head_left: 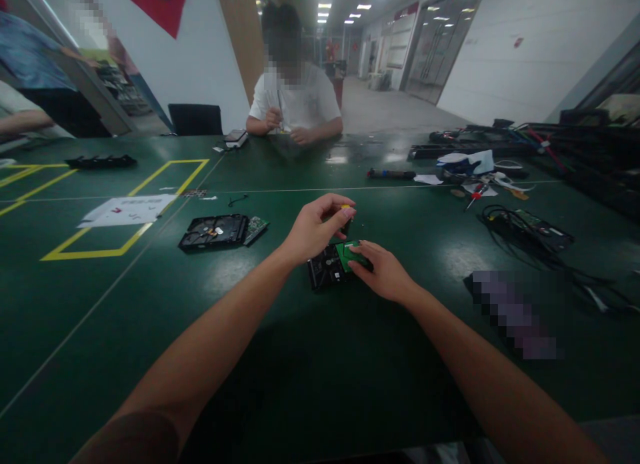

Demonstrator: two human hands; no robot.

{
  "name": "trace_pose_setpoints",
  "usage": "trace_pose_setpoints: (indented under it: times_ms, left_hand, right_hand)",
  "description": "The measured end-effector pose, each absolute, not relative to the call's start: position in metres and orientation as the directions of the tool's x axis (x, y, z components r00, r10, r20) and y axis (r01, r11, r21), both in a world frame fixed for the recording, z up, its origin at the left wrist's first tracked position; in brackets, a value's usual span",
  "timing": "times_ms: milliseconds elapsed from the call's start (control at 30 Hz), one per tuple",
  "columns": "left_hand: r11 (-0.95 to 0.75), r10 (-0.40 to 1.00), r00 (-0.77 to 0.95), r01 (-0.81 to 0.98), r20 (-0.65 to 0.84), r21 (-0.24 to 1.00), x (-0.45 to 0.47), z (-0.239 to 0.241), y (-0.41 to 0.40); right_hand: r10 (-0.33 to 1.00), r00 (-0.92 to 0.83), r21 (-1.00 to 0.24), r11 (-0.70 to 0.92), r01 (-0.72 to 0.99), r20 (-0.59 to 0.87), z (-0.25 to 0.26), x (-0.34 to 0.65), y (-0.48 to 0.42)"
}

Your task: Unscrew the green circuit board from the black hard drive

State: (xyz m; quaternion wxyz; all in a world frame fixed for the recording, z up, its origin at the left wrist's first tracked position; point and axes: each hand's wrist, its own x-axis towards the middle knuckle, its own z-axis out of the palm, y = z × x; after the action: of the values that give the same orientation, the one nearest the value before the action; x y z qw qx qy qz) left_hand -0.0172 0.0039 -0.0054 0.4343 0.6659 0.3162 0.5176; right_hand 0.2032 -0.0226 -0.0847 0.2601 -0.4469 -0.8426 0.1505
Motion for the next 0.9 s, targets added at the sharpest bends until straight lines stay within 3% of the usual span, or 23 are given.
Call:
trace_pose_setpoints:
  times_ms: [233,400,567,900]
  left_hand:
    - [-0.398,0.893,0.194,-0.084,0.406,0.914,-0.0137,-0.0115,0.0052]
    - [-0.405,0.877,0.250,-0.078,0.411,0.911,-0.0148,-0.0096,0.0037]
    - [-0.310,0.886,0.313,-0.154,0.343,0.938,-0.0155,-0.0065,0.0021]
    - [-0.371,0.900,0.201,-0.116,0.388,0.921,-0.0130,-0.0109,0.0041]
  right_hand:
    - [0.831,-0.460,-0.493,0.555,0.670,0.312,-0.0874,0.2035,-0.0217]
    - [0.827,-0.468,-0.482,0.561,0.673,0.310,-0.0846,0.2019,-0.0224]
    - [0.828,-0.468,-0.475,0.561,0.678,0.310,-0.0831,0.2019,-0.0230]
    - [0.832,-0.461,-0.483,0.555,0.677,0.309,-0.0857,0.2031,-0.0225]
